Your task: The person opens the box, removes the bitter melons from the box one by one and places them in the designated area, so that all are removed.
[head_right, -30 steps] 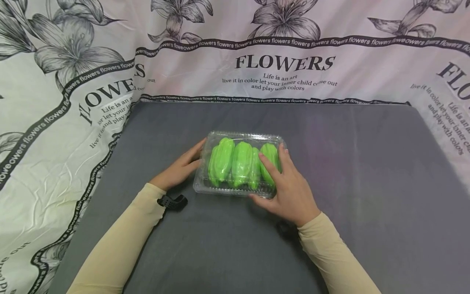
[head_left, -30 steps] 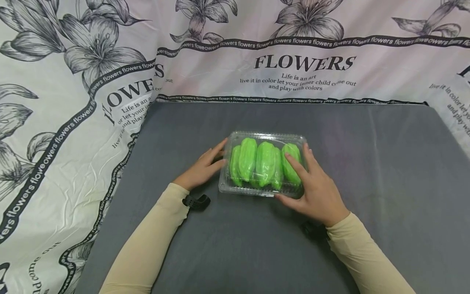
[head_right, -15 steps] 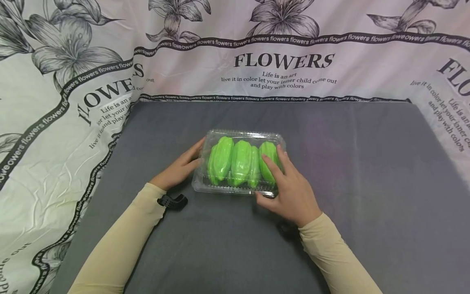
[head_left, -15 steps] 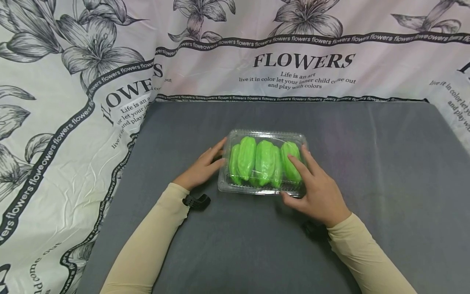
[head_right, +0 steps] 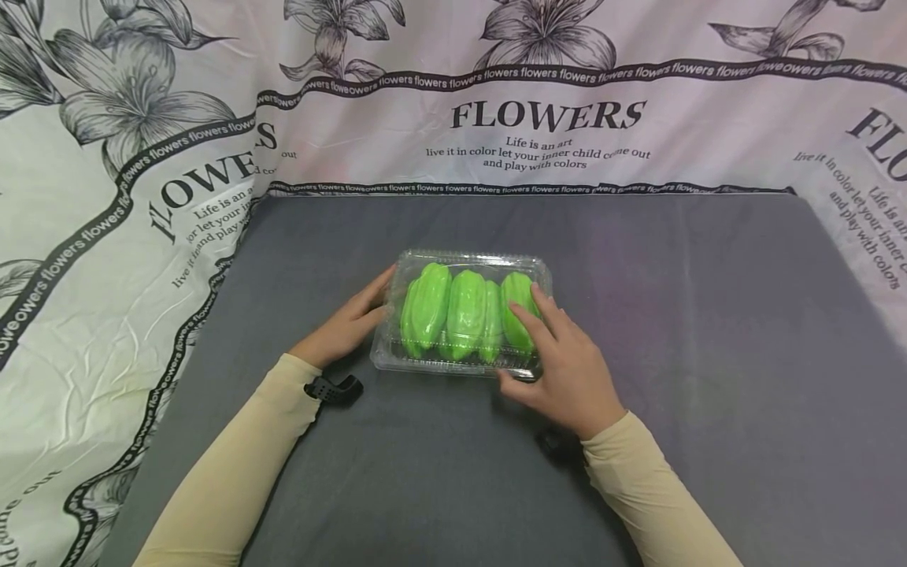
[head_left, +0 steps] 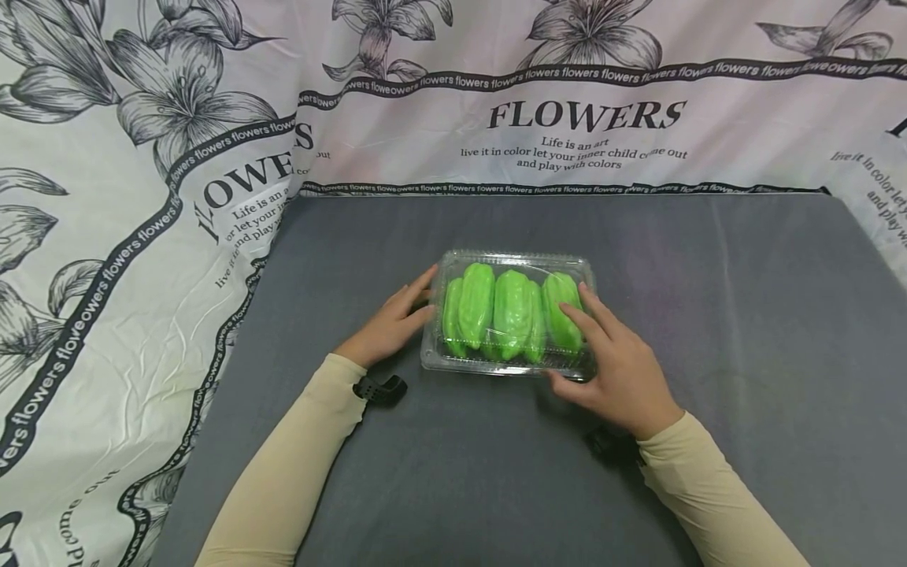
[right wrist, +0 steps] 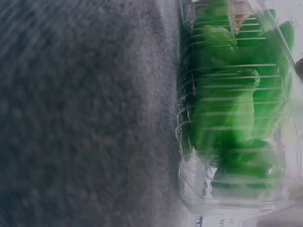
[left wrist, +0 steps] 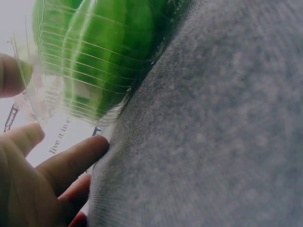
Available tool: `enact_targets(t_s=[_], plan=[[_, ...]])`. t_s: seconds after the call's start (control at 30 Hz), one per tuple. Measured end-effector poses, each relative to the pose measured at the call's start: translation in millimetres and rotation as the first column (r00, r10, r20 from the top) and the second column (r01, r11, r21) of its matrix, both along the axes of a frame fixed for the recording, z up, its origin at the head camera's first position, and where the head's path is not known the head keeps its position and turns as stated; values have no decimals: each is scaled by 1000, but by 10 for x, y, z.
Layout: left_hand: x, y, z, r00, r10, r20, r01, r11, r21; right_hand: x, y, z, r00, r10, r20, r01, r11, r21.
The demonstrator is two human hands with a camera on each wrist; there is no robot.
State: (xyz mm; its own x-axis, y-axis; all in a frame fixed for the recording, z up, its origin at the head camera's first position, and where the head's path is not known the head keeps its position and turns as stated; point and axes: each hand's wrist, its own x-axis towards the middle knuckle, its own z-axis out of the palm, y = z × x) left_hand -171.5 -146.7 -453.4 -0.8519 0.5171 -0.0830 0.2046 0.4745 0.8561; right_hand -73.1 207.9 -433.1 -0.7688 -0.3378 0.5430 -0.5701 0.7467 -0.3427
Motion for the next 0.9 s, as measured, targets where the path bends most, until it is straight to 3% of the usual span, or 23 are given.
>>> enact_targets(t_s=[0.3,0.57,0.9], plan=[[-8,1,-8,1000,1,3,-1,1000,-1,9,75,32,998,60,16,-60,998,-19],[-10,-1,-18,999,-5,-31,5,1000,-10,12,94,81,994,109,7,-109,993,-37],[-25,18,2,1000,12,-4,-12,1000,15,24,131,126,985,174,1,-174,985,-23]])
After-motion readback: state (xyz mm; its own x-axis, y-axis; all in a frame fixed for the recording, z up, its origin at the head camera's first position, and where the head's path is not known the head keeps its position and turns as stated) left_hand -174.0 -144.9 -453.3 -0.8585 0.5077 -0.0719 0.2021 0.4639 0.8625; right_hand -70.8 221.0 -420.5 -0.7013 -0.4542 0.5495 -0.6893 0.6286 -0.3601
